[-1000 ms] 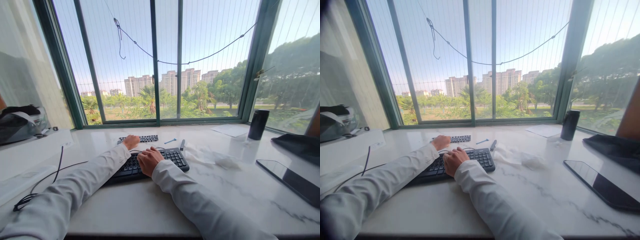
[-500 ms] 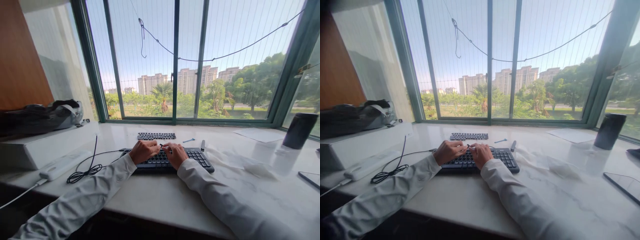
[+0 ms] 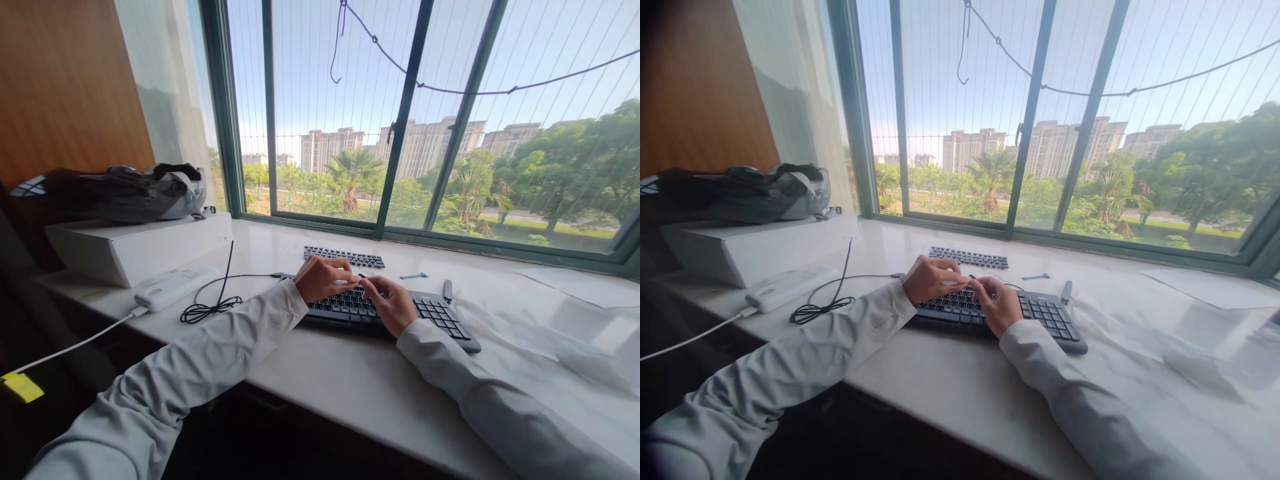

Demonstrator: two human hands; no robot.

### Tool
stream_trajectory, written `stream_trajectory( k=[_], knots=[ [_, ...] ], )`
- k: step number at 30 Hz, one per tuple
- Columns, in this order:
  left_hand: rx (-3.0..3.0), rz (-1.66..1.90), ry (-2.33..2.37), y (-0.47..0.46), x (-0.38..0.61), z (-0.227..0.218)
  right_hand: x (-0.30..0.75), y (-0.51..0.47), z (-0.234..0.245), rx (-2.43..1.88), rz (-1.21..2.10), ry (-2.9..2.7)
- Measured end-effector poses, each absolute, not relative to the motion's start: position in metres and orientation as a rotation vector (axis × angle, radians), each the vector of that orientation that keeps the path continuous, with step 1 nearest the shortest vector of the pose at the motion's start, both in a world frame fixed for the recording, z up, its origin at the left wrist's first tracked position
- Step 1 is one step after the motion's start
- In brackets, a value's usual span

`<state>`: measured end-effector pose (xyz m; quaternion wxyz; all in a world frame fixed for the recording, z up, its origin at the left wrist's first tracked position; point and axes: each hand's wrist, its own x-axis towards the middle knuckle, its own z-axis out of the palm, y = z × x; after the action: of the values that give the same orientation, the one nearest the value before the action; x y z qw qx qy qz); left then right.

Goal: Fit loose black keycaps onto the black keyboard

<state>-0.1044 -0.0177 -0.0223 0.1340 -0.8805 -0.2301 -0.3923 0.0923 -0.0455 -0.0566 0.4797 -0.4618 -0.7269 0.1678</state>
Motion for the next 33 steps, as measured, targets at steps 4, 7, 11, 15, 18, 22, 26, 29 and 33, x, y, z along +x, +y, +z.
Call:
stream_trajectory(
  k=[4, 7, 11, 15, 18, 22, 26, 29, 33],
  knots=[
    [-2.607, -1.249, -0.692, -0.016, -0.104, -0.021, 0.092, -0.048, -0.055, -1.103, 0.440, -1.782],
    [-2.641, -1.290, -0.722, -0.017, -0.103, -0.019, 0.091, -0.051, -0.053, -1.082, 0.408, -1.841],
    [-2.779, -1.216, -0.694, -0.020, -0.105, -0.014, 0.091, -0.053, -0.052, -1.075, 0.389, -1.889],
    [-2.876, -1.170, -0.675, -0.023, -0.107, -0.009, 0.091, -0.053, -0.053, -1.108, 0.363, -1.927],
    [-2.920, -1.132, -0.648, -0.023, -0.108, -0.007, 0.091, -0.054, -0.053, -1.116, 0.332, -1.959],
    [-2.949, -1.041, -0.752, -0.025, -0.110, -0.002, 0.090, -0.055, -0.054, -1.141, 0.217, -2.071],
    [-3.062, -0.915, -0.898, -0.031, -0.115, 0.009, 0.087, -0.056, -0.058, -1.079, -0.024, -2.263],
    [-3.141, -0.836, -0.935, -0.032, -0.119, 0.015, 0.086, -0.056, -0.060, -1.018, -0.160, -2.355],
    [-3.194, -0.747, -0.963, -0.029, -0.121, 0.013, 0.087, -0.054, -0.062, -1.034, -0.206, -2.347]
  ],
)
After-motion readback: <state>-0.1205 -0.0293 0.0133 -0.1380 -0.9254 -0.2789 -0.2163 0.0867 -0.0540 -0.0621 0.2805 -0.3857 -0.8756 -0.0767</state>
